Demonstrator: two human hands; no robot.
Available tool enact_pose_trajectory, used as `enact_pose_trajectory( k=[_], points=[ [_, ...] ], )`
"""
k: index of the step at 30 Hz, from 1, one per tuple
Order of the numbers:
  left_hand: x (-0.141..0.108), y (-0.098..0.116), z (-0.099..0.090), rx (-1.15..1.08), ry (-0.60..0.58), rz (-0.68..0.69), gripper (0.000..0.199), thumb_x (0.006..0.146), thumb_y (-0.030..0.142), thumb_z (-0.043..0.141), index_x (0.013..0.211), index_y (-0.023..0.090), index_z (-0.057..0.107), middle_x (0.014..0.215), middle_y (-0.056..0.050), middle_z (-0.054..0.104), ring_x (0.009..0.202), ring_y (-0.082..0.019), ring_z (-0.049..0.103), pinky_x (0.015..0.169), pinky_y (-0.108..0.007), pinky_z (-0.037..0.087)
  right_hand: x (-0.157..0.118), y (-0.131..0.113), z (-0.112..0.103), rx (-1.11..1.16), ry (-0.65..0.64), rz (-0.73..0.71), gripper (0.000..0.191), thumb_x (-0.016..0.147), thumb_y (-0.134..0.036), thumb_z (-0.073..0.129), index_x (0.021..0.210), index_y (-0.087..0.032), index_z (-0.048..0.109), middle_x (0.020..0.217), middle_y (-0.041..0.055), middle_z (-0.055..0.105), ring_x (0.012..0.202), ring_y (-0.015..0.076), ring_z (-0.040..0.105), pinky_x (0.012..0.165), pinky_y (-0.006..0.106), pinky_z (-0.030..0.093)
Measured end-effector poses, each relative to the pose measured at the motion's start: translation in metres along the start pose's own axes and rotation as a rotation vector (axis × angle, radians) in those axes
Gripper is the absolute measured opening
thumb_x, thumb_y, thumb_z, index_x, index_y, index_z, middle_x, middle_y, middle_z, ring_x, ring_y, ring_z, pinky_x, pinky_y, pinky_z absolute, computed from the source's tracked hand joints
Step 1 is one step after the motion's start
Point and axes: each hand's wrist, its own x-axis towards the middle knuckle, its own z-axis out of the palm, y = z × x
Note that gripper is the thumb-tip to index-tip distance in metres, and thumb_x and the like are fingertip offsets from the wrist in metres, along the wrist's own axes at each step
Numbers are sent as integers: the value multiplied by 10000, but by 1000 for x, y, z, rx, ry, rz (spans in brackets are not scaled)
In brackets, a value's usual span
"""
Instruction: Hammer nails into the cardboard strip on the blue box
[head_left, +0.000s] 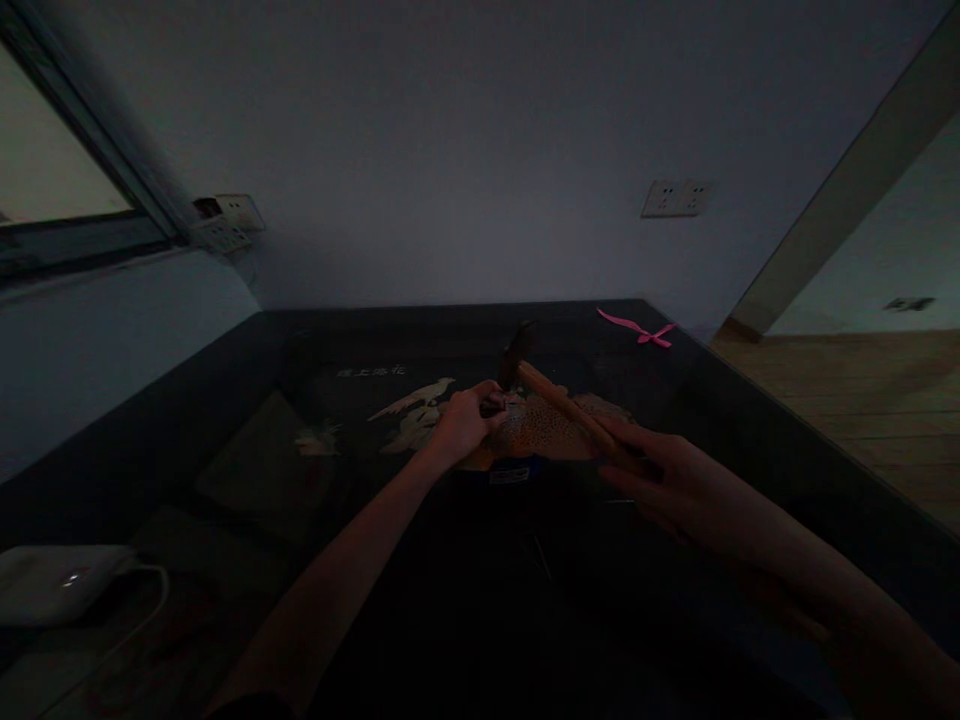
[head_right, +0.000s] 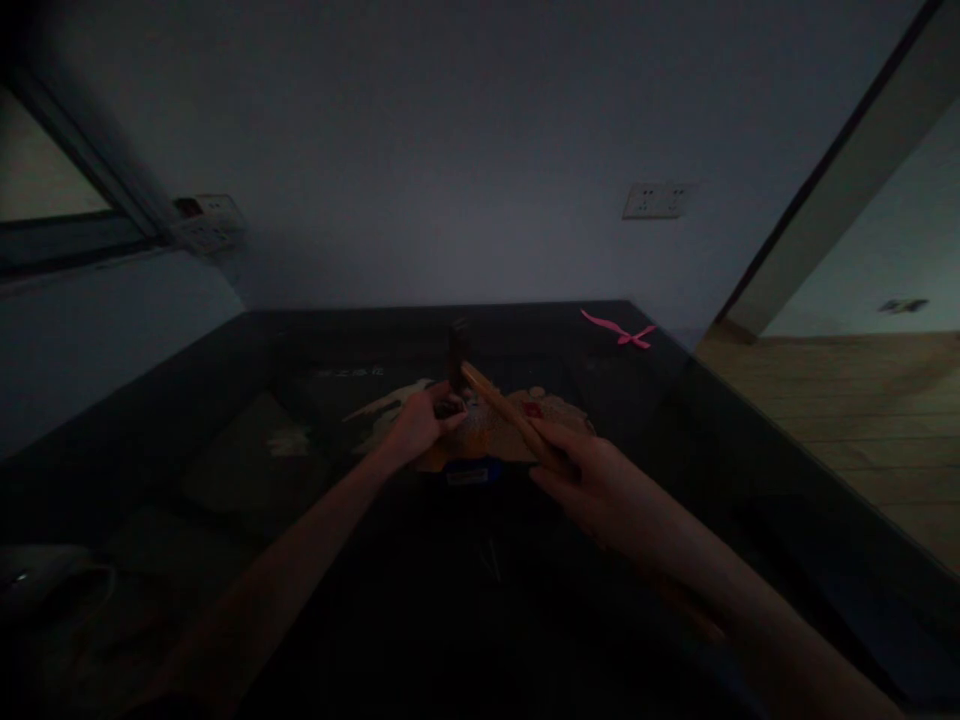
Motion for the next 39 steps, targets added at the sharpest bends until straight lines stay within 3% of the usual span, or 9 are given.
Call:
enact_pose_trajectory(
  k=[4, 7, 13, 18, 23, 26, 31, 36, 39],
  points=[
    [0, 0, -1, 67, 3, -29, 216, 740, 189, 630, 956, 185, 618, 854, -29, 698, 800, -176, 663, 752, -310, 511, 2, 1, 3, 25, 4, -11, 367, 750, -258, 575, 1088, -168, 685, 839, 44, 676, 586, 149, 571, 475, 229, 440],
    [0, 1, -3, 127, 2, -33, 283, 727, 201, 637, 1009, 198, 618, 883, -41, 703, 807, -199, 660, 735, -326, 509, 4, 5, 6, 37, -27, 12, 293, 738, -245, 587, 993, -170, 708, 795, 39, 670, 628, 163, 590, 540, 244, 471],
    [0, -3, 0, 37, -8, 11, 177, 752, 189, 603, 929, 187, 614, 839, -22, 693, 795, -161, 657, 755, -291, 501, 1, 4, 1, 77, -16, 46, 427, 761, -279, 576, 1172, -186, 645, 631, -15, 575, 447, 101, 445, 374, 195, 339],
    [0, 3, -3, 174, -5, -44, 272, 730, 231, 627, 1000, 192, 621, 872, -37, 699, 794, -205, 659, 702, -313, 494, 5, 6, 5, 53, -45, 27, 341, 726, -262, 584, 1036, -192, 709, 722, 16, 639, 572, 149, 550, 458, 218, 426],
    [0, 4, -1, 88, -19, -27, 202, 738, 182, 598, 939, 190, 614, 830, -29, 692, 752, -171, 653, 705, -289, 495, 3, 5, 1, 4, -37, -22, 423, 775, -268, 554, 1178, -177, 650, 851, 46, 681, 651, 176, 596, 561, 254, 485],
    [0, 3, -1, 53, -17, -23, 182, 741, 178, 596, 922, 192, 608, 818, -23, 692, 748, -161, 653, 722, -286, 497, 4, 4, 0, -1, -19, -36, 424, 756, -254, 576, 1165, -179, 660, 951, 52, 696, 671, 176, 616, 571, 253, 492],
    [0, 7, -3, 209, 7, -84, 292, 712, 224, 646, 1003, 212, 620, 888, -41, 705, 812, -223, 659, 712, -332, 496, 7, 12, 5, 1, -38, -6, 345, 742, -223, 575, 1060, -196, 706, 861, 31, 712, 680, 183, 636, 600, 260, 503],
    [0, 4, -1, 82, -22, -23, 160, 740, 176, 607, 899, 191, 611, 846, -24, 698, 784, -171, 658, 739, -292, 497, 2, 12, 1, -16, -12, -12, 423, 771, -267, 575, 1177, -181, 653, 859, 41, 698, 621, 168, 612, 529, 249, 483],
    [0, 3, -1, 82, -16, -30, 211, 741, 183, 617, 952, 190, 615, 849, -27, 701, 793, -177, 661, 745, -304, 502, 3, 11, 2, -7, -8, -14, 437, 755, -266, 587, 1176, -171, 655, 861, 52, 702, 630, 177, 615, 537, 257, 487]
  ],
)
